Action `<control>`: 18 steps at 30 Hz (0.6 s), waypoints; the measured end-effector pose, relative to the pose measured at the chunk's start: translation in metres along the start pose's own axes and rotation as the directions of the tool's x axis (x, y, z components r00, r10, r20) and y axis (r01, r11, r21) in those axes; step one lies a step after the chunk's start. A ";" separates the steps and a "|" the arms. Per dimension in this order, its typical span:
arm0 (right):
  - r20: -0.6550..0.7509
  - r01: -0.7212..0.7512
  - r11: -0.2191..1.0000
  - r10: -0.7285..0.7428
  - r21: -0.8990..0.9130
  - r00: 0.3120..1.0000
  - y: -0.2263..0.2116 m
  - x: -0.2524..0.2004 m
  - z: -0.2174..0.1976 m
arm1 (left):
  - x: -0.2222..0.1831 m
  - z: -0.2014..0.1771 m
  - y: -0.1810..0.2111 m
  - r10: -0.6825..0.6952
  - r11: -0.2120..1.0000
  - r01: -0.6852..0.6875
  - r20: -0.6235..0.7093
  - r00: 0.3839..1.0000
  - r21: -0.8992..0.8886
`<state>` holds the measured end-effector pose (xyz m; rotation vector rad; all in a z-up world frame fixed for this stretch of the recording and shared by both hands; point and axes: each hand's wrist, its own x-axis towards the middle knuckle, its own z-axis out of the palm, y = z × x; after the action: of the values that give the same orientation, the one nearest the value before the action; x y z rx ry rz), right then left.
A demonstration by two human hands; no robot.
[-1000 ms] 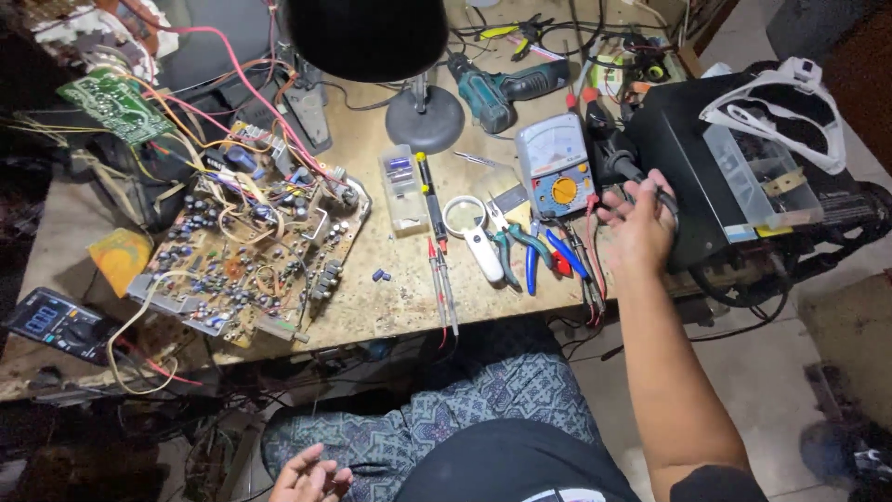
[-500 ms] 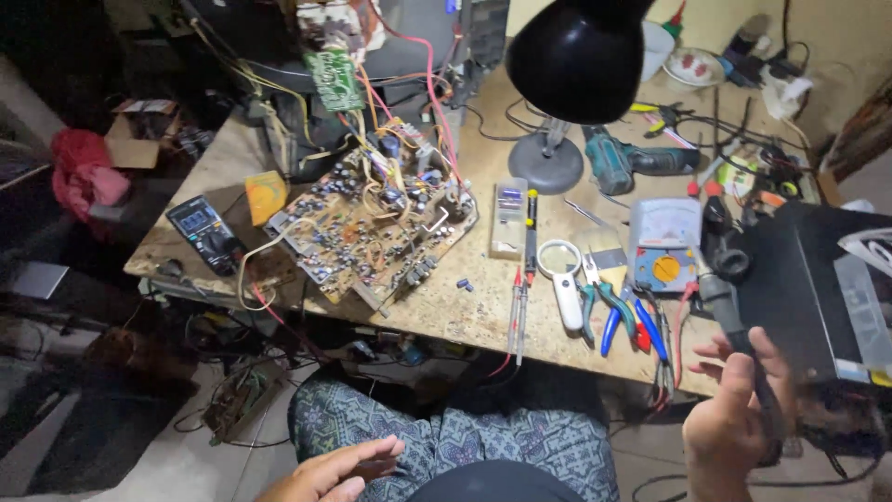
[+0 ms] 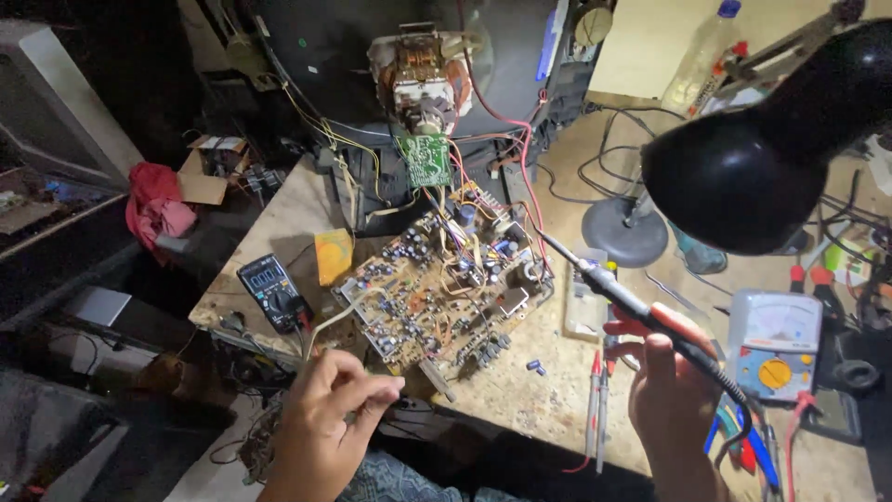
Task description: Repairing a circuit board from a CRT television using a soldering iron, multimeter, and pliers.
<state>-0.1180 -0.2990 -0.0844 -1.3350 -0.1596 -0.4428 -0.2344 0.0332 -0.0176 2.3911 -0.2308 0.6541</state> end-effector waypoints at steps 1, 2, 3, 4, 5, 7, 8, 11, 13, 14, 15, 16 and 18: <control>0.001 -0.005 1.000 0.005 0.001 1.000 0.001 0.006 0.010 | 0.008 0.001 -0.005 -0.004 1.000 0.004 0.002 1.000 0.002; 0.036 0.004 0.995 -0.008 0.100 0.999 0.002 0.013 0.020 | 0.017 0.002 -0.010 -0.069 0.991 0.070 0.008 0.998 -0.113; 0.070 0.009 0.980 -0.024 0.200 0.997 0.002 0.019 0.030 | 0.026 0.002 -0.014 -0.133 0.965 0.134 0.022 0.991 -0.227; 0.072 0.007 0.979 -0.023 0.202 0.997 0.003 0.026 0.040 | 0.031 0.006 -0.014 -0.135 0.965 0.136 0.020 0.991 -0.224; 0.051 -0.023 0.972 0.012 0.233 0.999 0.005 0.031 0.049 | 0.035 0.010 -0.014 -0.255 0.901 0.237 -0.002 0.967 -0.363; 0.034 -0.064 0.965 0.058 0.254 0.998 0.011 0.042 0.061 | 0.040 0.016 -0.011 -0.385 0.799 0.334 0.001 0.923 -0.500; -0.010 -0.078 0.959 0.084 0.272 0.996 0.016 0.044 0.063 | 0.038 0.018 -0.006 -0.332 0.773 0.222 -0.081 0.940 -0.595; -0.038 -0.119 0.968 0.131 0.222 0.991 0.018 0.041 0.063 | 0.040 0.000 0.027 -0.289 0.798 0.092 -0.244 0.926 -0.596; -0.020 -0.109 0.979 0.114 0.174 0.993 0.015 0.039 0.061 | 0.025 -0.035 0.007 -0.248 0.864 0.050 -0.337 0.908 -0.501; -0.030 -0.096 0.978 0.103 0.184 0.994 0.014 0.037 0.060 | 0.006 -0.061 -0.027 -0.090 0.809 0.004 -0.116 0.989 -0.588; -0.041 -0.083 0.978 0.092 0.193 0.995 0.013 0.035 0.058 | -0.014 -0.087 -0.059 0.096 0.737 -0.005 0.097 0.991 -0.676; -0.035 -0.093 0.977 0.101 0.191 0.994 0.014 0.028 0.052 | -0.008 -0.081 -0.036 0.085 0.737 0.004 0.099 0.991 -0.676; 0.109 0.022 0.982 -0.043 0.187 0.993 0.018 0.017 0.040 | 0.006 -0.069 0.009 -0.116 0.837 0.140 0.080 0.990 -0.530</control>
<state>-0.0898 -0.2610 -0.0846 -1.1758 -0.3101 -0.3708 -0.2596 0.0693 0.0358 1.8604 -0.2332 0.4042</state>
